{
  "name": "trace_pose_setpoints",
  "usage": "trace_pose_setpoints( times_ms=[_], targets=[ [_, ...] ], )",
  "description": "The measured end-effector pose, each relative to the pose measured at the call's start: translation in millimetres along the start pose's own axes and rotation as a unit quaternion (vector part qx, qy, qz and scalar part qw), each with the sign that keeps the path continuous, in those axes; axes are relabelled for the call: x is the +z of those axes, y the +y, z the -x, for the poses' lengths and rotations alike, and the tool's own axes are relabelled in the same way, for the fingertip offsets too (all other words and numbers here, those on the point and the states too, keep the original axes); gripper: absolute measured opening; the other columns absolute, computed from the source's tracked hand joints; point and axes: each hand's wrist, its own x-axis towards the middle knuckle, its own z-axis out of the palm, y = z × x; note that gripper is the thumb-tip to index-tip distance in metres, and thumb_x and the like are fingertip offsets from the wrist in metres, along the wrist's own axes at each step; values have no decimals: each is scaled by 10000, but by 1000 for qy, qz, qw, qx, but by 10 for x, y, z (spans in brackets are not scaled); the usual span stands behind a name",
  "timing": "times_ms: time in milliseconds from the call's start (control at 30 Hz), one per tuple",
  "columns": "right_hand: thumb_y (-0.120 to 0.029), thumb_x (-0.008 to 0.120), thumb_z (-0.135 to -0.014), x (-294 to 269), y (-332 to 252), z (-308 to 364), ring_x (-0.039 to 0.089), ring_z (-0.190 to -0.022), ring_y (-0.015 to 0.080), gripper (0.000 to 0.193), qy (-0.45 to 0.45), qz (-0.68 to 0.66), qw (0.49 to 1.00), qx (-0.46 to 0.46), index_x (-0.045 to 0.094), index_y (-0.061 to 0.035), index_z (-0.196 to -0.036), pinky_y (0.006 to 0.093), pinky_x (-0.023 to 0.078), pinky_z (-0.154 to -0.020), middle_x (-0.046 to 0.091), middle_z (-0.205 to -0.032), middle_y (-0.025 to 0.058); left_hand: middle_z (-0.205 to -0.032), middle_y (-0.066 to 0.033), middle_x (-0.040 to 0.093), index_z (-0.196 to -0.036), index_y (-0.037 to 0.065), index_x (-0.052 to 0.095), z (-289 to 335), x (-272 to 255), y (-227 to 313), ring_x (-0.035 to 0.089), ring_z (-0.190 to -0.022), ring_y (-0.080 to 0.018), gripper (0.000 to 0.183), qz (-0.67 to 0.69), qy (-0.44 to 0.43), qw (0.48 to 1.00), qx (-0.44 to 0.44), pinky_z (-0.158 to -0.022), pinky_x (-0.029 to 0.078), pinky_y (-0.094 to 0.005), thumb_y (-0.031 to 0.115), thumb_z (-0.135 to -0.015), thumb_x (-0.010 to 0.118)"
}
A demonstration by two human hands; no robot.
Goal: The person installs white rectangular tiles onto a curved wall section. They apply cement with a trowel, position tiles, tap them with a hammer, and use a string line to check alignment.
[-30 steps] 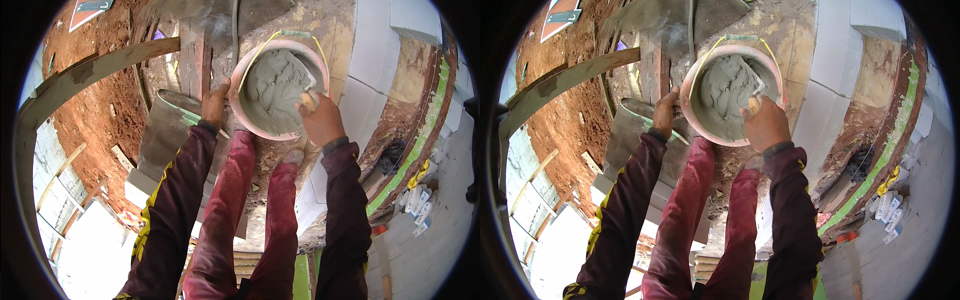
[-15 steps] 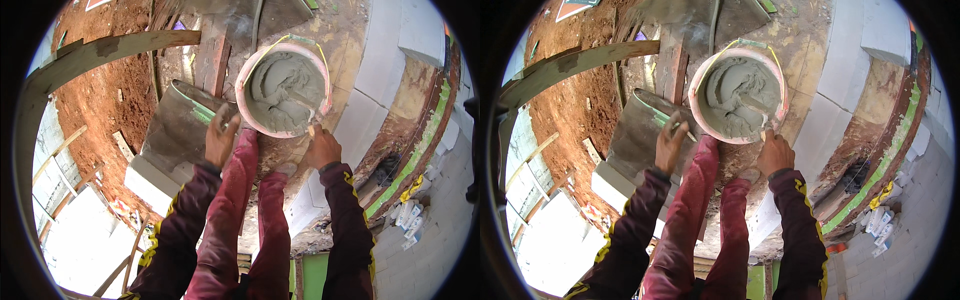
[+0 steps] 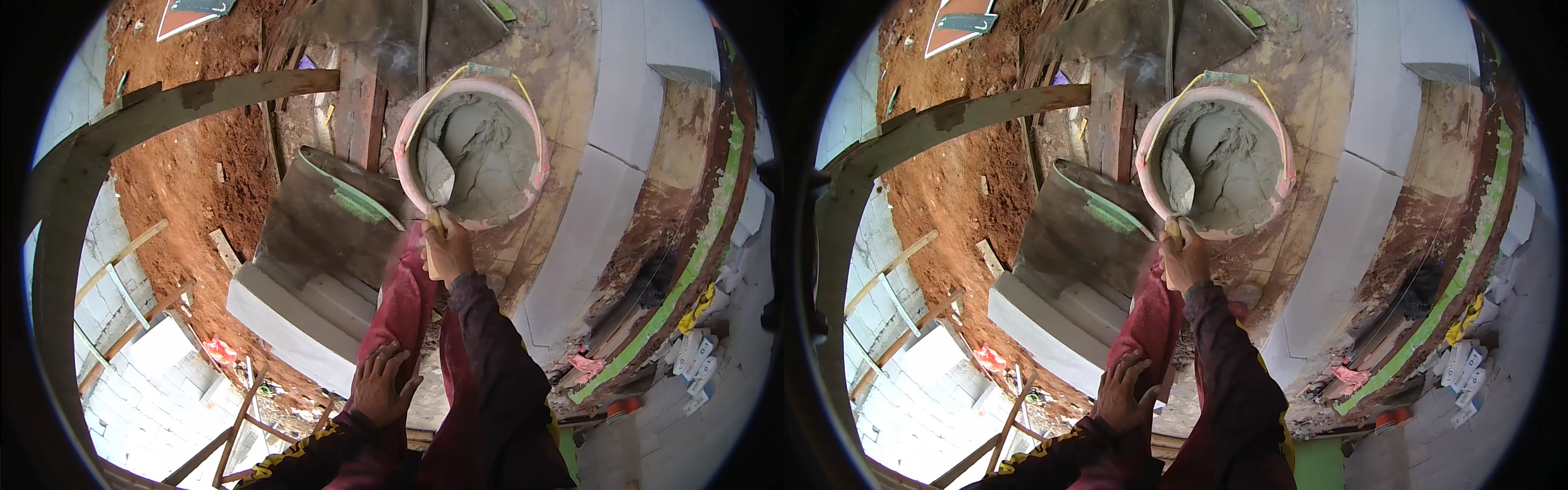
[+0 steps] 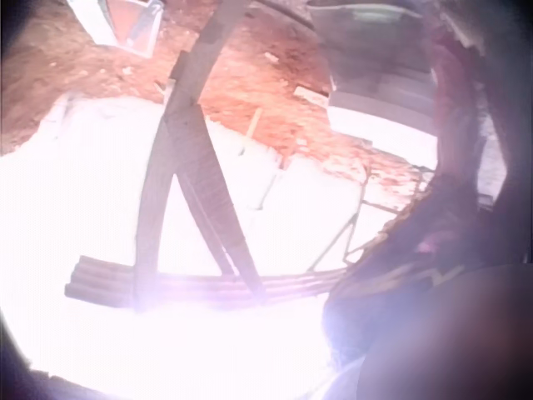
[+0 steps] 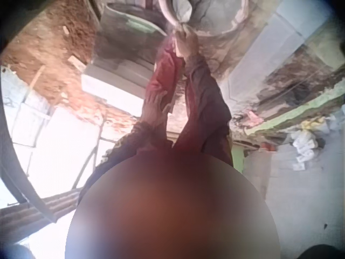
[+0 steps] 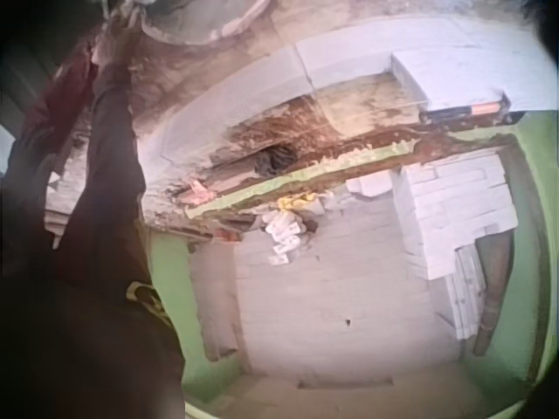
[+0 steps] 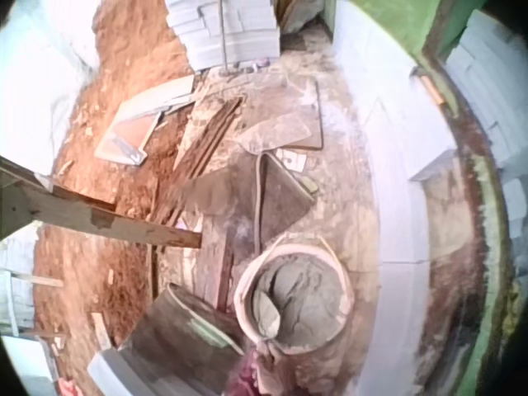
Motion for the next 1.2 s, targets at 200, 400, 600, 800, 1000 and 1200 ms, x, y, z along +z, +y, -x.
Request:
trace_pose_setpoints(
  times_ms=[200,400,600,800,1000,1200],
  targets=[
    [-270,647,-977,-360,119,32,555,-529,89,318,-128,-298,946,-4,584,-41,-1189,262,475,-418,588,-745,22,-1393,-181,532,-1321,81,556,-30,58,2,491,-1305,-377,562,-25,15,1000,4,-1080,380,-490,370,-871,727],
    [-318,607,-944,-157,145,16,581,-1154,478,576,114,124,983,-77,483,79,-1342,478,466,-997,604,-1231,331,-1378,-178,548,-1301,71,569,-69,60,14,520,-1277,-365,542,-49,8,999,18,-1070,391,-479,366,-875,729],
    [-373,667,-945,-33,132,-68,641,-637,214,469,-61,-175,981,58,567,-31,-1250,362,537,-525,652,-841,114,-1392,-150,547,-1307,101,574,-80,68,62,496,-1292,-360,532,-64,7,998,5,-1084,378,-485,392,-884,712],
    [-373,668,-956,-730,337,72,561,-533,127,491,-224,-365,903,26,550,-54,-1310,288,467,-429,608,-755,71,-1336,-170,589,-1270,85,600,-107,52,53,539,-1249,-377,507,-76,22,997,16,-1054,406,-485,343,-859,744],
    [-441,555,-989,-948,361,287,550,-517,154,597,-285,-322,902,-19,518,-8,-1398,297,463,-480,606,-715,76,-1306,-175,605,-1251,78,606,-124,48,81,558,-1214,-391,499,-88,29,995,35,-1028,428,-498,325,-842,751],
    [-432,552,-948,-972,-85,289,549,-515,167,642,-258,-435,858,-89,499,39,-1380,299,464,-486,606,-727,107,-1291,-166,617,-1225,78,622,-186,-13,148,562,-1194,-399,475,-106,18,994,26,-1017,437,-498,325,-840,750]
  ],
)
